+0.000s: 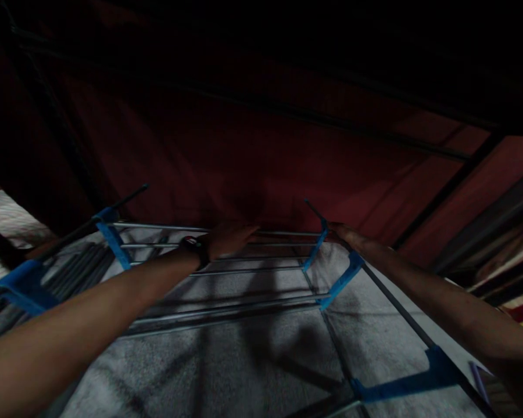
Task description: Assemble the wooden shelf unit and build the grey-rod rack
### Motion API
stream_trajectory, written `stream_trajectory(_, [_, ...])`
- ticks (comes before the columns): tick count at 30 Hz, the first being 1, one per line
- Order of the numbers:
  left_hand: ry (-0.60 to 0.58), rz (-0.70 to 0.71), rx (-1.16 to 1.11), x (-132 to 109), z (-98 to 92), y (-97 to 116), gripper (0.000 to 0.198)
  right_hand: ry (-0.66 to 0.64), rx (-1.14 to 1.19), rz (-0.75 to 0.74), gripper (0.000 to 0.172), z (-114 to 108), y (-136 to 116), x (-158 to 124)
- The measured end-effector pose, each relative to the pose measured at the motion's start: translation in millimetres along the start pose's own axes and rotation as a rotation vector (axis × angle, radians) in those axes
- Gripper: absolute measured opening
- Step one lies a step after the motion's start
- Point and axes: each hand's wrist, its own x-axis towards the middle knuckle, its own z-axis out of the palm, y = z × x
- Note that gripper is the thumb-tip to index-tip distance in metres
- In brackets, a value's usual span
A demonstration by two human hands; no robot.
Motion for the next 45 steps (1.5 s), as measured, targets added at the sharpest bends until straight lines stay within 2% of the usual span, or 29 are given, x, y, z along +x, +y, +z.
stream_trajectory(2, [0.069,0.046,-0.061,30.7,15.6,30.5,0.033,0.016,0.002,0.042,0.014,3.8,-0.9,3.0])
stream_trajectory(5, [0.079,0.101,-0.120,70.6,36.7,67.9,0.019,0.018,-0.012,0.082,0.018,9.3,0.2,12.5])
stream_trajectory(8, [0.094,0.082,-0.160,100.0,48.5,93.9,0.020,0.039,-0.029,0.113,0.018,11.4,4.2,21.0])
stream_trajectory(10, [0.103,0.057,-0.180,112.7,49.7,102.7,0.019,0.053,-0.040,0.128,0.017,11.1,7.3,24.3])
stream_trajectory(15, [0.199,0.058,-0.197,125.5,43.9,101.8,0.021,0.032,-0.033,0.122,0.016,10.1,12.4,27.1])
stream_trajectory(20, [0.138,0.043,-0.179,122.9,52.6,98.3,0.026,0.021,-0.030,0.132,0.015,10.7,12.4,29.6])
stream_trajectory(24, [0.166,0.044,-0.190,120.6,60.6,97.2,0.032,0.003,-0.039,0.137,0.017,11.9,11.4,29.0])
stream_trajectory(30, [0.202,0.038,-0.198,123.2,55.6,96.1,0.034,0.019,-0.054,0.151,0.021,14.9,10.3,27.9])
stream_trajectory(45, [0.164,0.076,-0.238,125.5,54.3,93.0,0.032,-0.004,-0.097,0.116,0.026,13.1,17.5,33.3])
